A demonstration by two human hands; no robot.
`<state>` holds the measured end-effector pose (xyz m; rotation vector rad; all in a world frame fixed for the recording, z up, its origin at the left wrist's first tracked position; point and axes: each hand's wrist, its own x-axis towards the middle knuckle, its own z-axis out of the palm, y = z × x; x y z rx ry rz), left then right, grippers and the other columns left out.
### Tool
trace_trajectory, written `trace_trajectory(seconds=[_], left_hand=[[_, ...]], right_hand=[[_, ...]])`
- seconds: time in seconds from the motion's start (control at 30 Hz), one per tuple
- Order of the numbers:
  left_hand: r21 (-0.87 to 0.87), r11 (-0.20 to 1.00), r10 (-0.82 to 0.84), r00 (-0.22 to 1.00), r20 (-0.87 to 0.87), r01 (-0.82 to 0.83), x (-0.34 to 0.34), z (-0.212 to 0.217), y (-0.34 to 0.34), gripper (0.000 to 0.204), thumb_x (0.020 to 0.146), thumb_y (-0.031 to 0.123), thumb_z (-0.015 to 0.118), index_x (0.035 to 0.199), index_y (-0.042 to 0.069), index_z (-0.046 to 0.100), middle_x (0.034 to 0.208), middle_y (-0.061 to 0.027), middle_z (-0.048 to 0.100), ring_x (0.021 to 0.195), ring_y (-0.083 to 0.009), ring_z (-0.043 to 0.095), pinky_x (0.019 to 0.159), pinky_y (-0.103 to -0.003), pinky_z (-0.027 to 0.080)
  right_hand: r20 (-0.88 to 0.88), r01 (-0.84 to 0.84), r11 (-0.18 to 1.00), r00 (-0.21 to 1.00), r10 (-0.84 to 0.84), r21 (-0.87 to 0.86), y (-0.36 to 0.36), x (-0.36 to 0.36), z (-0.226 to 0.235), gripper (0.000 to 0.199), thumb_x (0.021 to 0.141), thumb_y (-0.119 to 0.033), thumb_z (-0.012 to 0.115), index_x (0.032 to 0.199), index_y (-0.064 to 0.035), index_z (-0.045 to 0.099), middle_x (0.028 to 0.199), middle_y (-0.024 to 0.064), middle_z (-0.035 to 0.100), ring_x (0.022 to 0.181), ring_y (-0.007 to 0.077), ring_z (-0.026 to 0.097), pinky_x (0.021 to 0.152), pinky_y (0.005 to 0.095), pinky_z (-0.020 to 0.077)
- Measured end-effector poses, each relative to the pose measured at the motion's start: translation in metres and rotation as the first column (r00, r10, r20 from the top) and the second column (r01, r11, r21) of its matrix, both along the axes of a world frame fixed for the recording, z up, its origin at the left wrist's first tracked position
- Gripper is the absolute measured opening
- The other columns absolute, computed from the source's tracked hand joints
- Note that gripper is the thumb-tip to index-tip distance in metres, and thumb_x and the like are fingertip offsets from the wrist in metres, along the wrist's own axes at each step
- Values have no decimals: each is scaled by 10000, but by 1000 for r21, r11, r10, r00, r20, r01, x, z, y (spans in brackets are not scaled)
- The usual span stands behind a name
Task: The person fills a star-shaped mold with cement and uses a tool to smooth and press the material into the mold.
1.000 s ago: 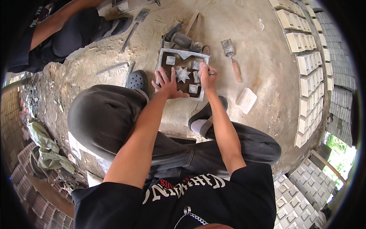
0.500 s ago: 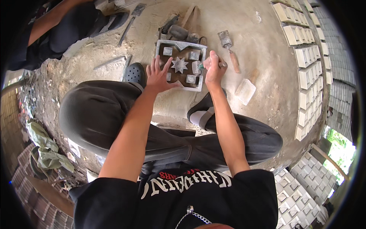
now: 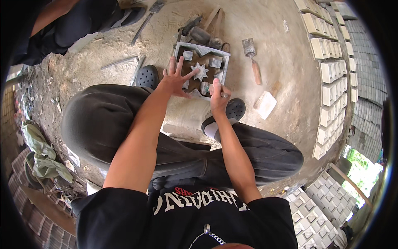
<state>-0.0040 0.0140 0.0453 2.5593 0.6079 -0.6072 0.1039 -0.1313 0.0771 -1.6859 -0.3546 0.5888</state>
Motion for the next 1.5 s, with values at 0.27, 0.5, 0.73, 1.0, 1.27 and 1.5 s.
trace_trajectory(seconds=[0.27,0.5,0.73,1.0,1.27,1.5], left_hand=[[-26,999,-18,1000,8,18,-2,-9,5,1151,563,630,755,1445,470,33,1488,-268,-191,1329,-553,-163,1031,-662,199],[-42,999,-3,1000,-20,2,-1,-1,8,1152,561,600,776,1441,481,41,1485,-264,-206,1328,-547,-175,1045,-649,183],[-55,998,21,1000,-5,-21,-3,-7,5,1140,556,598,780,1422,523,43,1499,-242,-190,1353,-520,-144,1044,-650,172],[-92,996,-3,998,-66,-3,1,-1,7,1165,558,609,774,1438,486,20,1480,-255,-227,1323,-550,-182,1048,-653,178],[-91,996,-3,999,-53,-2,3,-2,8,1166,558,593,774,1437,485,15,1481,-267,-211,1319,-565,-167,1043,-660,182],[-66,998,-11,1000,4,11,1,-6,5,1168,549,591,779,1439,480,32,1483,-283,-180,1319,-573,-151,1031,-669,199]], right_hand=[[259,-162,986,951,168,-43,3,-9,-17,400,939,-199,521,585,-41,421,550,-46,387,512,52,334,462,259,245],[250,-174,984,952,175,-27,9,-8,-3,322,916,-136,526,642,32,496,532,6,401,533,74,366,479,285,295],[48,-80,997,996,80,-13,26,-2,26,388,933,-190,505,591,-8,469,562,-40,439,526,58,387,470,266,283],[39,-143,990,989,143,-6,21,9,9,351,922,-151,522,611,-2,459,545,-38,401,524,54,349,467,275,276],[148,-171,976,970,190,-132,27,4,-3,321,902,-154,530,657,40,458,530,1,349,531,65,322,462,290,275],[202,-137,990,969,142,-39,11,3,-13,358,904,-166,533,597,-1,447,537,-29,398,518,58,345,464,271,262]])
